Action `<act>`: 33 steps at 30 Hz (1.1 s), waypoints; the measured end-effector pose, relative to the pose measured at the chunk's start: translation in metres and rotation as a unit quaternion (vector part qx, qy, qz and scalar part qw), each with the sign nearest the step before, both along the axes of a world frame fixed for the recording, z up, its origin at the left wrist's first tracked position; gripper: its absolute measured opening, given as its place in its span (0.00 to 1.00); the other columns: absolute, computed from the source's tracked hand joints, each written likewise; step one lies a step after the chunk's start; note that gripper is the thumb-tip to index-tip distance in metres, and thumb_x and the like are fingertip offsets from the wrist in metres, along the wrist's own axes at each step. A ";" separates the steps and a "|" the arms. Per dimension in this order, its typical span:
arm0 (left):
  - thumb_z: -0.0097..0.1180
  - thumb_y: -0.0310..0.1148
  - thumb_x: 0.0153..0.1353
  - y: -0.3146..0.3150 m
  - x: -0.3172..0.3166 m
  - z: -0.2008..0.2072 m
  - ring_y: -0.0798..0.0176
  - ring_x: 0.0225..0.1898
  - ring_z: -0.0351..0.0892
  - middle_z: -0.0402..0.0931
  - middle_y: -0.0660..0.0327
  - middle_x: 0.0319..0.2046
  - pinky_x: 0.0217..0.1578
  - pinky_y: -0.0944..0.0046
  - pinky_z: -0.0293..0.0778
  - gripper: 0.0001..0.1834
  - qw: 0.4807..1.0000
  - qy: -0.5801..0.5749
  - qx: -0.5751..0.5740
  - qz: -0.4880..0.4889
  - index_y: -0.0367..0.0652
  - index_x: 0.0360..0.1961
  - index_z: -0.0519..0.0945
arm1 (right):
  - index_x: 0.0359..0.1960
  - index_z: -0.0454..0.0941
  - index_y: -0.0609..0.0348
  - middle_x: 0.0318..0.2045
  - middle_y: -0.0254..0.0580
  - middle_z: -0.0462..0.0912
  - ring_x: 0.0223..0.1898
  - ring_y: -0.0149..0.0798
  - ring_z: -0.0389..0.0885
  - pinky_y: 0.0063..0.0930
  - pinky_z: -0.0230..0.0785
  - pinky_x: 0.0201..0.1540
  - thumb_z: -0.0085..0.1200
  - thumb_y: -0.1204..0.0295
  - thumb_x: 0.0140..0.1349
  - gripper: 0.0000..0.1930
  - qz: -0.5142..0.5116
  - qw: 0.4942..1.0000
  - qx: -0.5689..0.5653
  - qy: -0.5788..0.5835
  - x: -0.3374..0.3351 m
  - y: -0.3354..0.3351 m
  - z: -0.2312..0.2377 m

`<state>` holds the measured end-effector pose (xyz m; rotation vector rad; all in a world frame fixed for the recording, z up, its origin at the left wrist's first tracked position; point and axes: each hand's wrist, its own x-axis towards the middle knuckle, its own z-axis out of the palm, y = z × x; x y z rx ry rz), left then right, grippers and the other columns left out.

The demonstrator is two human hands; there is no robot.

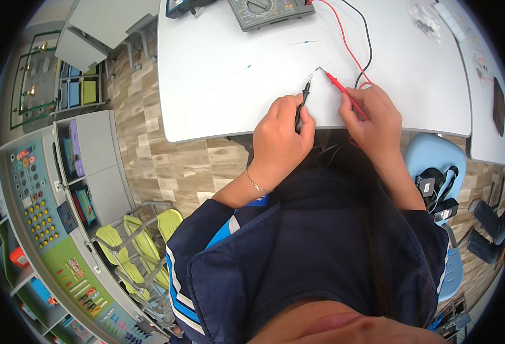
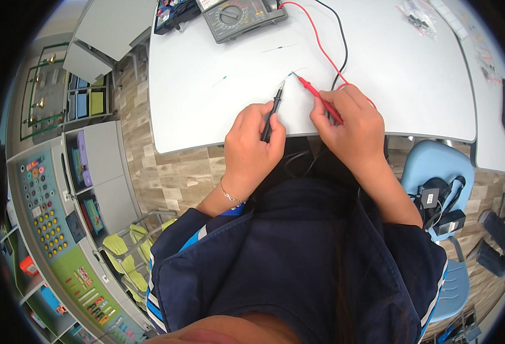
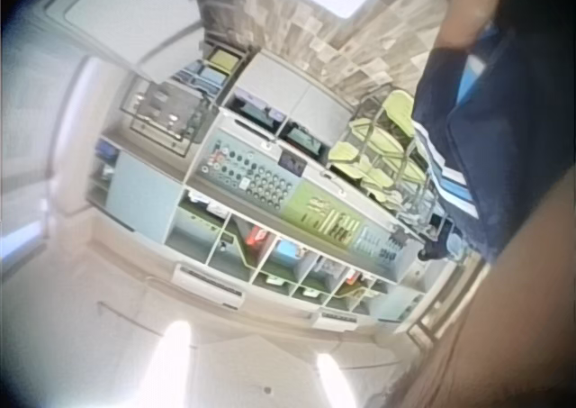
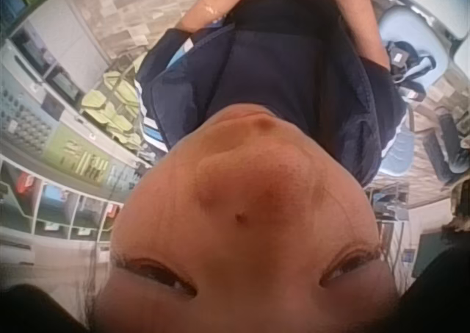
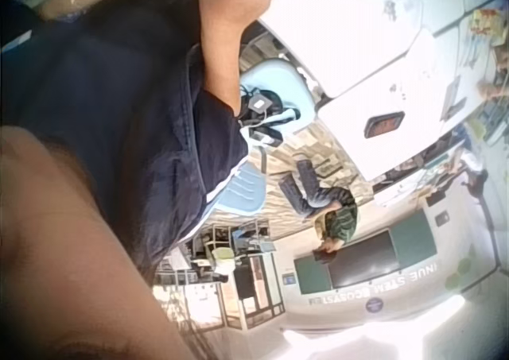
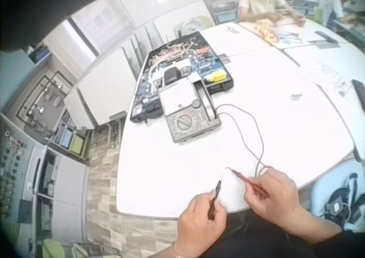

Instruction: The person moves a multimeter on a white table, then uses its probes to repeatedly touch a small component on the table surface. The person adjusts the multimeter dial and continues testing the component with the probes.

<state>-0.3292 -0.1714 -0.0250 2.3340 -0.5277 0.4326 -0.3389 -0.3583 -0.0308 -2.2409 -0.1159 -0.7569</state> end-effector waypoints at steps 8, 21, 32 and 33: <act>0.61 0.24 0.59 0.000 0.001 0.001 0.58 0.22 0.73 0.72 0.58 0.22 0.24 0.59 0.72 0.09 1.000 0.010 0.007 0.001 0.36 0.42 0.80 | 0.32 0.83 0.58 0.23 0.38 0.77 0.21 0.38 0.77 0.29 0.69 0.24 0.68 0.77 0.53 0.07 0.007 1.000 -0.009 -0.011 0.001 -0.002 -0.003; 0.61 0.24 0.60 -0.004 0.008 0.002 0.59 0.21 0.72 0.72 0.57 0.22 0.23 0.59 0.70 0.09 1.000 0.015 0.005 0.016 0.35 0.41 0.79 | 0.33 0.84 0.58 0.23 0.37 0.78 0.21 0.38 0.78 0.29 0.69 0.24 0.68 0.77 0.53 0.07 0.009 1.000 -0.008 -0.008 0.001 -0.002 -0.003; 0.61 0.24 0.60 -0.007 0.010 0.000 0.59 0.21 0.73 0.72 0.57 0.22 0.24 0.60 0.71 0.09 1.000 0.000 -0.004 0.014 0.35 0.42 0.80 | 0.33 0.84 0.58 0.24 0.38 0.78 0.22 0.37 0.78 0.28 0.69 0.24 0.68 0.76 0.54 0.06 -0.005 1.000 -0.006 -0.006 0.003 0.000 -0.004; 0.61 0.24 0.60 -0.006 0.011 0.000 0.59 0.21 0.73 0.73 0.57 0.22 0.24 0.60 0.72 0.09 1.000 0.000 -0.002 0.013 0.35 0.41 0.80 | 0.33 0.84 0.58 0.24 0.37 0.78 0.22 0.37 0.78 0.29 0.69 0.24 0.68 0.76 0.54 0.06 -0.005 1.000 -0.006 -0.007 0.003 0.000 -0.004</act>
